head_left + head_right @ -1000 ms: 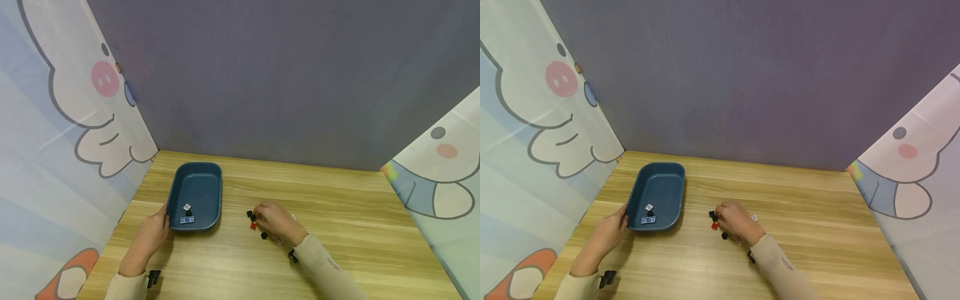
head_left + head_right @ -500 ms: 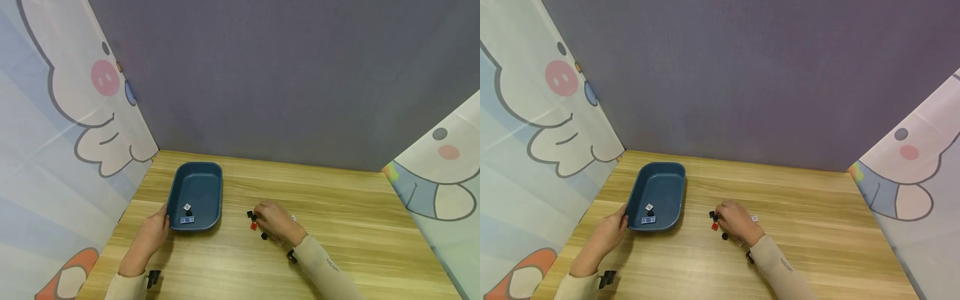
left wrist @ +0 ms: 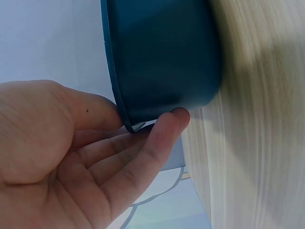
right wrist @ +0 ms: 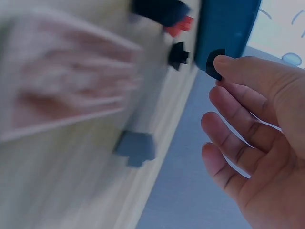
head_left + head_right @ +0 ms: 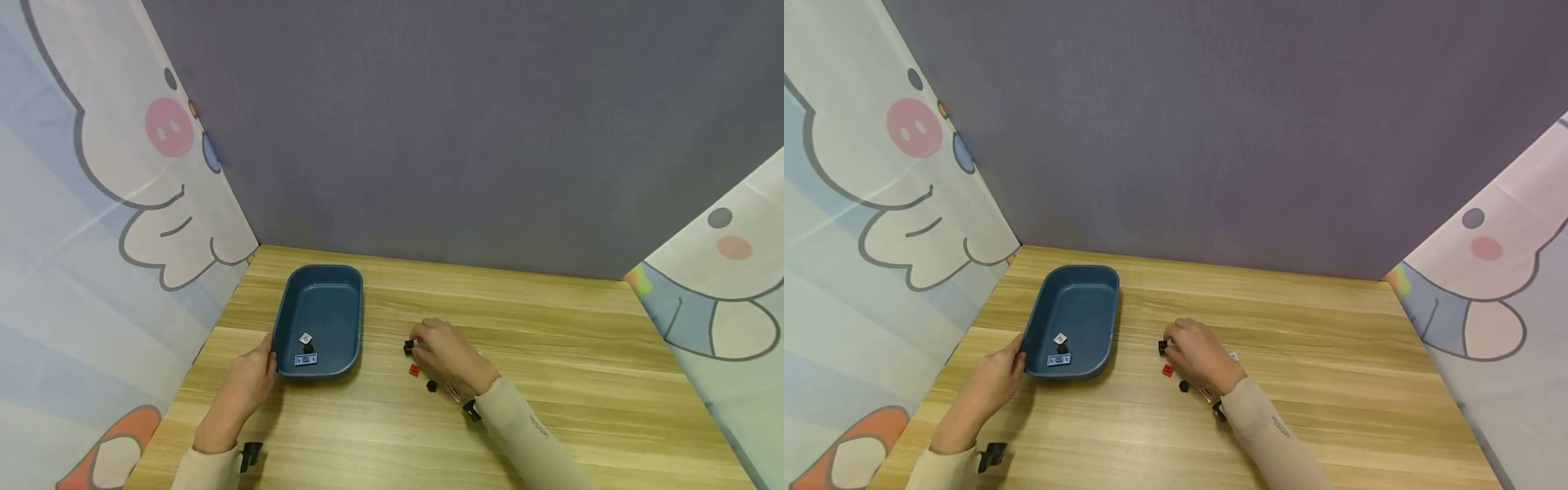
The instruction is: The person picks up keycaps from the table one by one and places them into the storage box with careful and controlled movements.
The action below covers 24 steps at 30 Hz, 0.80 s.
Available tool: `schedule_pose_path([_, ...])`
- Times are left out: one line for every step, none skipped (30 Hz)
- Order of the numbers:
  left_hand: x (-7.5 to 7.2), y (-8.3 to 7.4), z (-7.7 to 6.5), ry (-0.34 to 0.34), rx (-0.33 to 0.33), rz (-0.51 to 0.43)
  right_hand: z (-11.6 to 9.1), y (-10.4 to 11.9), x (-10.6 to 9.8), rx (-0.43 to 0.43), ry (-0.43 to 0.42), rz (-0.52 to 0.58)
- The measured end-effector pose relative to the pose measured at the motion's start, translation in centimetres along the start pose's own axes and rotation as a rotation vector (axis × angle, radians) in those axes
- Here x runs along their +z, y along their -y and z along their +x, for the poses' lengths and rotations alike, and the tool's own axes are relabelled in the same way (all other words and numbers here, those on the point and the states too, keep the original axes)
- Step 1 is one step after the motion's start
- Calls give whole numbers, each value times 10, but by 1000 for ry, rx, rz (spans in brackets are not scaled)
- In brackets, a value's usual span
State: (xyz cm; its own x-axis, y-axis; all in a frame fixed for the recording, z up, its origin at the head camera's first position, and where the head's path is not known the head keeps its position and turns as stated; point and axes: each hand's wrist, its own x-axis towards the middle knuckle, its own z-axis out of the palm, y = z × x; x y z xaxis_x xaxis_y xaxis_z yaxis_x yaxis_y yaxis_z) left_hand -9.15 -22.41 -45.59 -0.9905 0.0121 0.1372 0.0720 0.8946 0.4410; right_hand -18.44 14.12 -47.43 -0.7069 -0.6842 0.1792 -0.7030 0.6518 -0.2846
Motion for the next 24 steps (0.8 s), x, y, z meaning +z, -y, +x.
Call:
schedule_pose_path([0, 0, 0, -3, 1, 0, 3, 2, -2, -4, -7, 4])
schedule_pose_path([0, 0, 0, -6, 3, 0, 7, 3, -4, -8, -12, 9])
schedule_pose_path([0, 0, 0, -9, 5, 2, 11, 5, -6, -13, -18, 12])
schedule_pose_path([0, 0, 0, -11, 6, 3, 16, 6, -8, -19, -23, 13])
schedule_pose_path([0, 0, 0, -13, 8, 4, 21, 9, -10, -22, -25, 16])
schedule_pose_path([0, 0, 0, -12, 6, 7, 26, 11, -12, -22, -25, 16])
schedule_pose_path([0, 0, 0, -6, 3, 10, 31, 13, -14, -23, -27, 15])
schedule_pose_path([0, 0, 0, -1, 1, 14, 36, 15, -15, -19, -26, 18])
schedule_pose_path([0, 0, 0, 5, -2, 17, 41, 17, -17, -17, -25, 21])
schedule_pose_path([0, -1, 0, 9, -4, 17, 46, 19, -18, -14, -24, 27])
schedule_pose_path([0, -1, 0, 10, -5, 18, 51, 21, -19, -14, -24, 33])
schedule_pose_path([1, -1, 0, 8, -3, 18, 56, 24, -20, -16, -24, 37])
schedule_pose_path([1, 0, 0, 5, 1, 18, 61, 26, -21, -24, -25, 40])
schedule_pose_path([1, 0, 0, -1, 6, 18, 66, 28, -22, -31, -25, 40])
schedule_pose_path([1, 0, 1, -8, 12, 16, 72, 31, -23, -46, -26, 39])
schedule_pose_path([1, 0, 1, -14, 17, 15, 77, 33, -23, -58, -25, 37])
schedule_pose_path([1, 0, 1, -20, 21, 13, 81, 36, -23, -73, -21, 39])
schedule_pose_path([1, 0, 1, -25, 25, 11, 86, 39, -24, -83, -16, 42])
schedule_pose_path([1, 1, 1, -26, 26, 10, 90, 43, -24, -92, -12, 46])
schedule_pose_path([1, 0, 1, -27, 25, 8, 94, 47, -23, -100, -7, 49])
schedule_pose_path([1, 0, 1, -26, 24, 5, 98, 51, -23, -107, -3, 55])
schedule_pose_path([1, 0, 1, -26, 23, 4, 102, 55, -23, -111, 2, 56])
schedule_pose_path([1, 0, 1, -24, 22, 2, 106, 59, -22, -115, 7, 60])
schedule_pose_path([1, 0, 1, -20, 21, 2, 110, 63, -20, -121, 9, 61])
